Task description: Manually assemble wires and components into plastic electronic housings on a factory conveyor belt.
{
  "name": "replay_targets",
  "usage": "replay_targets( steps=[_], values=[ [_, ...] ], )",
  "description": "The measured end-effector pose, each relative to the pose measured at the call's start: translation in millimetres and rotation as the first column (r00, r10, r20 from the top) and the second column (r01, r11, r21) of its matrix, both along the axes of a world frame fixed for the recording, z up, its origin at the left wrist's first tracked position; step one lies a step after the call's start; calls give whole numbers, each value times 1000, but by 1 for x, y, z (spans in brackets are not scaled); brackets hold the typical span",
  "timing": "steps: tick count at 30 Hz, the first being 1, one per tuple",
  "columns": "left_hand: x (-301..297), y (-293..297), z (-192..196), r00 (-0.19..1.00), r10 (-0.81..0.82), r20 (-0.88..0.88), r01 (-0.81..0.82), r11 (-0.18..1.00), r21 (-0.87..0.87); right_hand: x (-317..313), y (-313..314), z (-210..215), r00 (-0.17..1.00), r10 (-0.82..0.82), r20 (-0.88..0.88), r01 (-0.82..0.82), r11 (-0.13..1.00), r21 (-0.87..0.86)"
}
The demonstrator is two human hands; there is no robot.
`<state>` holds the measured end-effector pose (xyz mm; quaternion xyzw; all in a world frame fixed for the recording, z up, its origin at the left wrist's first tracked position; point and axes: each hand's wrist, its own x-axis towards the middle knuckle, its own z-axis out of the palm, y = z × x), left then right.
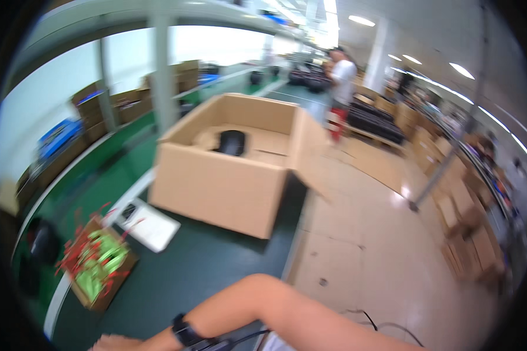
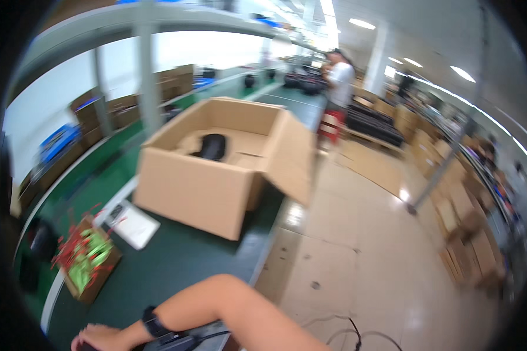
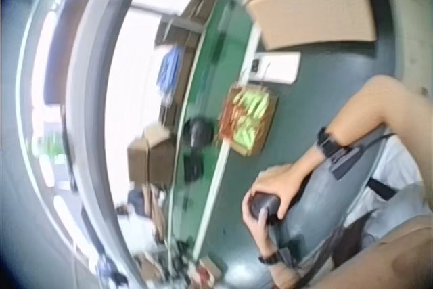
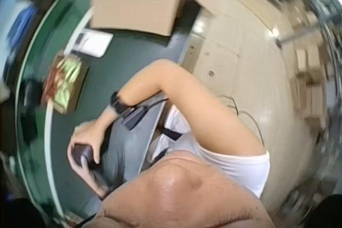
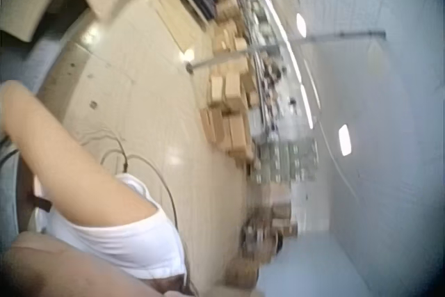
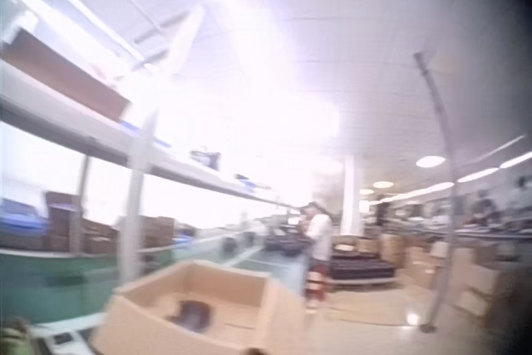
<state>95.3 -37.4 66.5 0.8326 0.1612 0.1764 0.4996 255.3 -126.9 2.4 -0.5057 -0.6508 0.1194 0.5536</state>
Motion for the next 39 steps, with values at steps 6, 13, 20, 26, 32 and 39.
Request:
replay_targets(
  steps=[6,13,20,26,32,39],
  values=[
    [2,10,-5,993,14,116,-3,995,-96,10,-20,15,997,72,23,-70,994,-79],
    [0,23,-24,976,-115,185,120,993,-13,20,-31,27,907,187,-377,-305,909,-282],
    [7,26,-30,947,-163,276,157,987,43,19,-32,50,883,121,-454,-289,902,-320],
    [7,24,-27,964,-144,223,144,989,14,22,17,139,955,178,237,-115,959,-257],
    [11,23,-27,953,-166,254,149,985,84,51,175,160,694,-82,715,113,994,5],
    [12,26,-34,952,-138,272,109,987,118,105,257,60,329,-121,937,662,737,-137]
  ],
)
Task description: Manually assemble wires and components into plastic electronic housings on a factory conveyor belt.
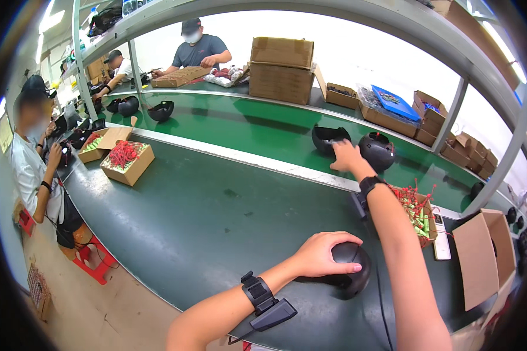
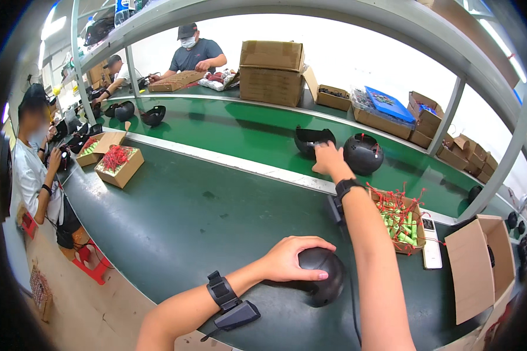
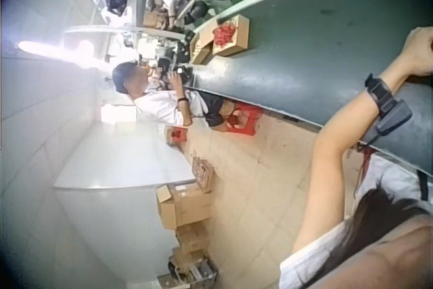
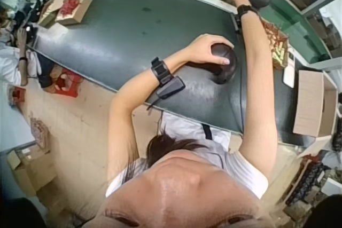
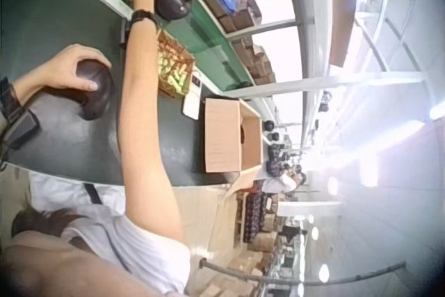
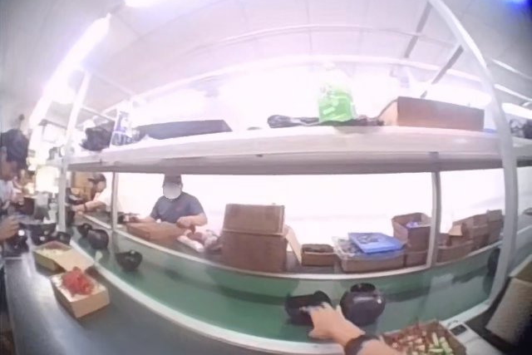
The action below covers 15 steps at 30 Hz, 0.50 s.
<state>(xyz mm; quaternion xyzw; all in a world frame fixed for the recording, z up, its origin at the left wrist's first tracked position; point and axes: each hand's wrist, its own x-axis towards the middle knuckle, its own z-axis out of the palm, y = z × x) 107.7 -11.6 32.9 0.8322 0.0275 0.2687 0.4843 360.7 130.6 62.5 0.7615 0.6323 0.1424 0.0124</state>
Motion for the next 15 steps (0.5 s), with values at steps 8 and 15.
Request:
replay_targets(
  steps=[8,15],
  values=[
    [-5,1,3,1000,-21,0,21,1000,5,2,-36,-2,970,235,54,-241,958,158],
    [-3,9,6,993,-99,-62,91,988,-122,-7,-127,91,897,346,-276,-239,903,356]
  ],
)
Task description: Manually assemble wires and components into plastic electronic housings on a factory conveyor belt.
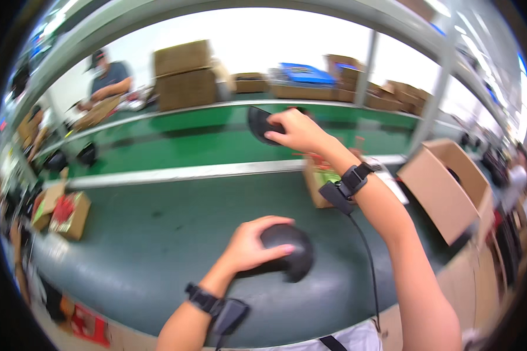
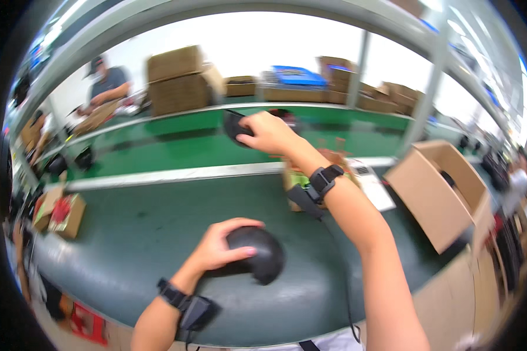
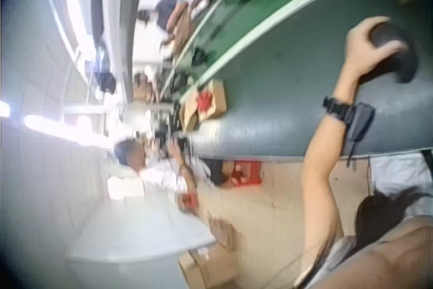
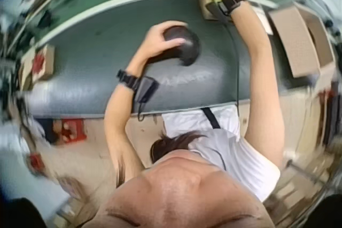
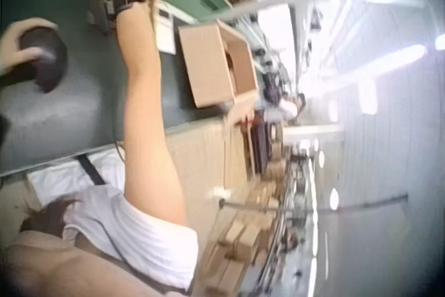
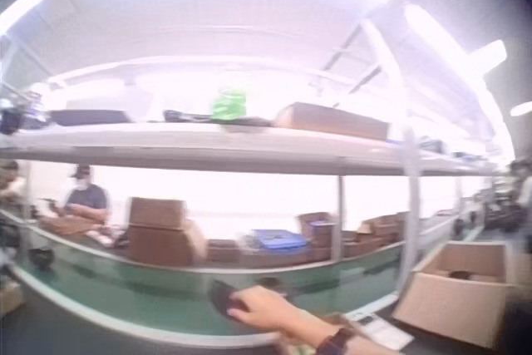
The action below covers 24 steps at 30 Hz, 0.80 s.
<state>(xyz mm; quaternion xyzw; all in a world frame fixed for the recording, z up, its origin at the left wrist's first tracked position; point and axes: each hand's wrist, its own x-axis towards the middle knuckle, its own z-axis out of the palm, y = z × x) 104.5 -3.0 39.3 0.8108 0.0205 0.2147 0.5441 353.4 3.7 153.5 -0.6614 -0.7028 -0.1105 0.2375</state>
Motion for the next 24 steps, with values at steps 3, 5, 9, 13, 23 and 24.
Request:
replay_targets(
  steps=[3,5,9,13,23,24],
  values=[
    [-5,2,2,1000,-5,5,6,998,-65,25,-82,38,994,-110,-11,110,986,129],
    [-8,2,3,1000,7,-17,-9,994,-113,56,-146,52,958,-280,-55,285,951,120],
    [-2,-5,7,1000,-18,9,19,988,-153,135,-306,51,745,-603,-285,654,744,135],
    [1,-11,7,1000,-12,5,12,987,-159,165,-419,21,215,-971,-101,972,204,115],
    [-6,-10,12,1000,26,-4,-26,990,-142,139,-417,13,33,-993,111,995,22,-100],
    [-5,-10,12,1000,11,-21,-13,990,-142,131,-407,16,62,-984,165,995,74,62]
  ],
)
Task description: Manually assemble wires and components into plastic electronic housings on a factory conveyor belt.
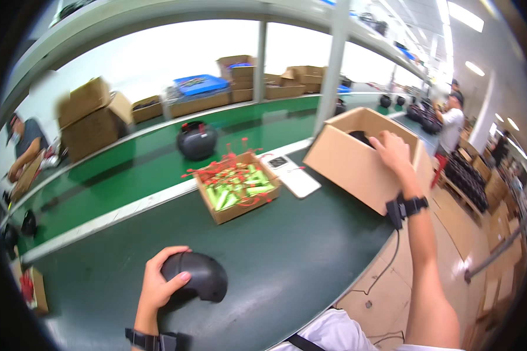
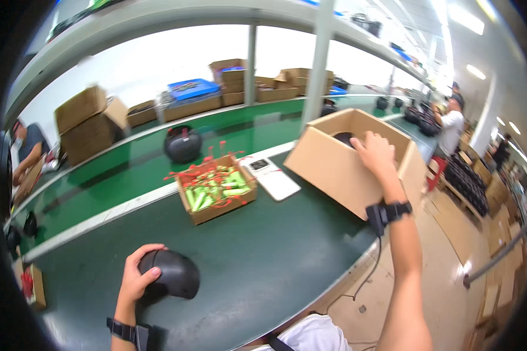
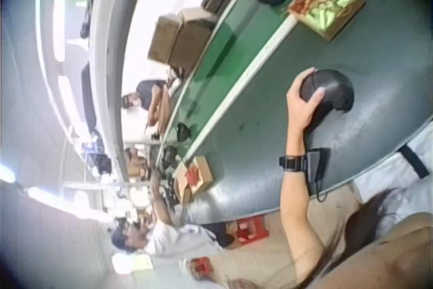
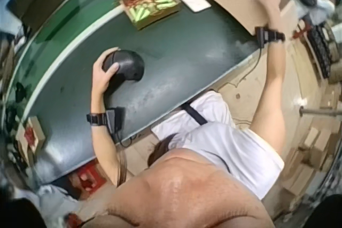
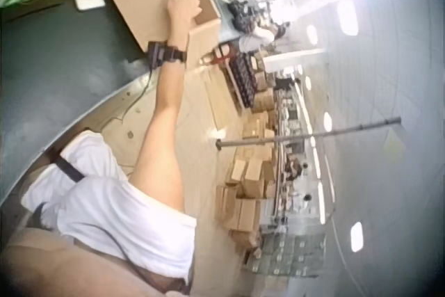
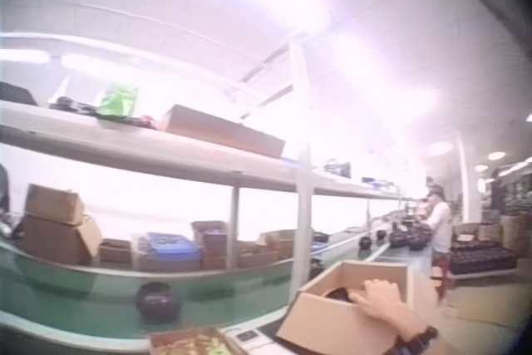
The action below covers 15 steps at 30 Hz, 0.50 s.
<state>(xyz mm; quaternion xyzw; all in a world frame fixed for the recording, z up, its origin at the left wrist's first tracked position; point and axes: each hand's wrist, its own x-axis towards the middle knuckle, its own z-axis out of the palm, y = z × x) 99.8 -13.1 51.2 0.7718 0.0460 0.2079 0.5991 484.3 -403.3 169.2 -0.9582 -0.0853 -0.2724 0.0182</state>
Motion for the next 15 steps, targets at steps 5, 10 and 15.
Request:
replay_targets(
  steps=[5,10,15],
  values=[
    [3,5,-6,998,-10,-63,17,995,99,-91,106,3,566,818,101,-781,493,384],
    [-9,9,-15,998,62,-16,-59,986,159,-208,208,-28,-229,936,-268,-872,-74,484],
    [4,-1,-22,965,190,179,-243,903,353,-231,251,-84,-425,854,-301,-823,-227,520]
  ],
)
